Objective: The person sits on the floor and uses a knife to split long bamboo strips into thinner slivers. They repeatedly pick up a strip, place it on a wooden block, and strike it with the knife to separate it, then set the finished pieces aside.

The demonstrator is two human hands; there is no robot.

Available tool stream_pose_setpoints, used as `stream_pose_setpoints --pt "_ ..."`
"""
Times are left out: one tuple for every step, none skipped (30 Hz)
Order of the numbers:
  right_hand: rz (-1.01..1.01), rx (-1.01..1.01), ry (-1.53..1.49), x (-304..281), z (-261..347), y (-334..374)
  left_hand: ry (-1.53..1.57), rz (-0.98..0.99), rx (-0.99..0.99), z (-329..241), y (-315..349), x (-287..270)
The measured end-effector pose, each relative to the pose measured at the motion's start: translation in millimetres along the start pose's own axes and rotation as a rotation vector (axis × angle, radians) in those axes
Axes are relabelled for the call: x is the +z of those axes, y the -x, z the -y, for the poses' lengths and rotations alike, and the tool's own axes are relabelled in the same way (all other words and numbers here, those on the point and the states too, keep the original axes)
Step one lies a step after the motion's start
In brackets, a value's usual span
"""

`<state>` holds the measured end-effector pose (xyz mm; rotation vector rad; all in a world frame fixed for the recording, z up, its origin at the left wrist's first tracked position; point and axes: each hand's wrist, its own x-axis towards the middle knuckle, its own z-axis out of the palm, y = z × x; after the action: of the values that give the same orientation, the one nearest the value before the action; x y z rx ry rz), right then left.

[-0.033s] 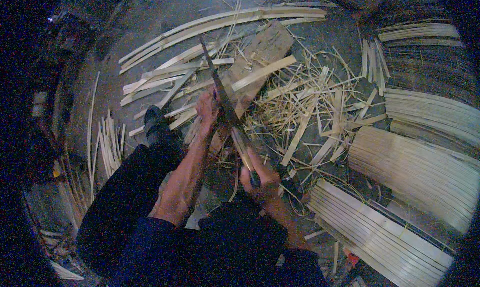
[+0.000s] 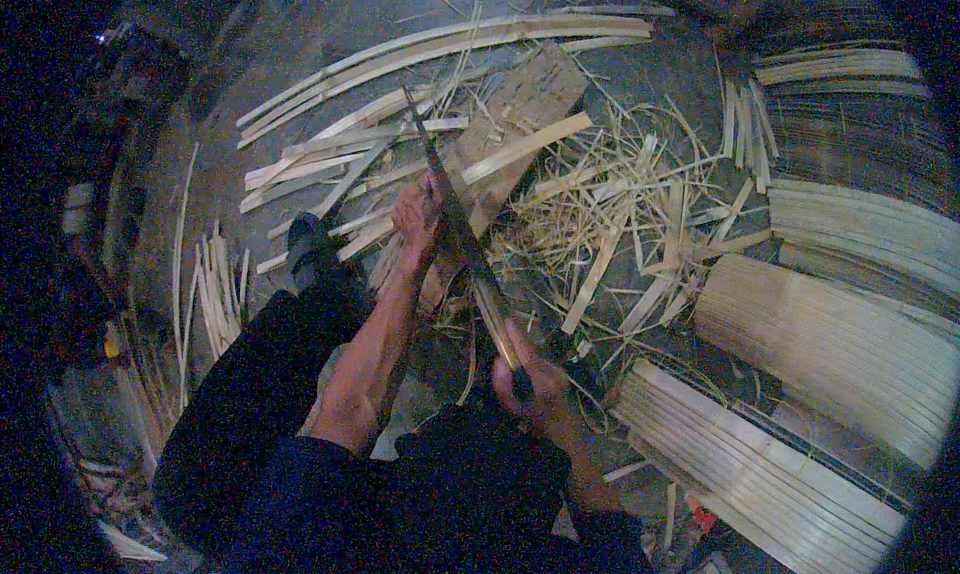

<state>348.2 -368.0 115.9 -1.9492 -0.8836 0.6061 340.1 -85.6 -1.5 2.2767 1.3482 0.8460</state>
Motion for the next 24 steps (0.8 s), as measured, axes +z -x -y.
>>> stream_pose_setpoints --pt "0.018 -0.018 0.004 -7.3 -5.1 11.9 -0.082 -0.005 -0.019 -3.8 -1.2 0.3" --pt "0.034 -0.035 0.012 -16.2 -9.0 23.8 -0.164 -0.01 -0.038 -5.8 -3.1 1.0" --pt "0.053 -0.034 0.002 -17.3 -5.2 26.4 -0.165 -0.055 -0.032 7.9 1.0 9.0" --pt "0.072 -0.034 -0.008 -18.9 -0.5 28.4 -0.167 -0.102 -0.025 24.5 2.3 20.6" --pt "0.092 -0.035 -0.019 -20.2 3.6 29.9 -0.17 -0.149 -0.018 39.4 7.5 28.3" --pt "0.097 0.049 -0.031 -13.1 3.4 16.1 -0.16 -0.08 -0.027 27.1 6.9 31.8" --pt "0.096 0.132 -0.047 -6.6 3.1 2.8 -0.16 -0.016 -0.029 9.5 2.8 23.4" --pt "-0.028 -0.02 -0.041 15.3 -0.3 -35.9 -0.168 0.048 -0.035 -0.3 1.2 17.0" --pt "-0.15 -0.168 -0.032 29.5 -3.4 -58.3 -0.218 -0.054 0.06 8.7 6.6 28.9" --pt "-0.128 -0.149 -0.026 33.0 1.9 -55.6 -0.282 -0.175 0.143 33.6 9.3 43.4" --pt "-0.099 -0.13 -0.02 33.1 2.1 -48.9 -0.28 -0.195 0.123 41.5 11.4 42.5" --pt "-0.069 -0.112 -0.014 31.4 2.0 -38.7 -0.28 -0.219 0.112 51.1 10.5 40.9" --pt "-0.022 -0.04 -0.004 10.8 -1.6 -9.6 -0.162 -0.121 0.006 31.0 7.8 37.8" --pt "0.033 0.016 -0.015 -10.3 -1.7 21.0 -0.077 -0.044 -0.103 19.9 3.1 25.0" --pt "0.043 0.059 -0.019 -26.3 -1.5 39.3 -0.097 -0.008 -0.049 4.2 -2.9 25.8" --pt "0.074 0.046 -0.038 -29.1 -3.1 43.0 -0.17 -0.001 -0.024 9.3 -5.6 13.0" --pt "0.069 0.054 -0.037 -29.8 -1.4 43.3 -0.215 0.036 0.012 8.5 1.7 11.2" --pt "0.064 0.059 -0.037 -23.0 -1.7 33.9 -0.215 -0.037 0.062 11.9 9.8 9.5" --pt "0.043 0.082 -0.039 -10.0 0.8 16.0 -0.203 -0.122 0.125 14.8 9.5 12.8" --pt "0.014 0.079 -0.057 5.5 1.4 -4.2 -0.196 -0.149 0.13 18.3 7.8 14.0" --pt "-0.033 0.084 -0.071 19.6 0.6 -24.9 -0.176 -0.167 0.143 16.5 6.4 19.5" --pt "-0.075 0.077 -0.08 25.6 -0.2 -41.1 -0.155 -0.117 0.095 15.0 7.5 25.9" --pt "-0.109 0.067 -0.097 31.8 -1.0 -52.6 -0.145 -0.069 0.044 15.7 10.3 27.2" --pt "-0.145 0.059 -0.113 34.4 -1.2 -56.5 -0.134 -0.02 -0.006 16.1 12.9 28.9"
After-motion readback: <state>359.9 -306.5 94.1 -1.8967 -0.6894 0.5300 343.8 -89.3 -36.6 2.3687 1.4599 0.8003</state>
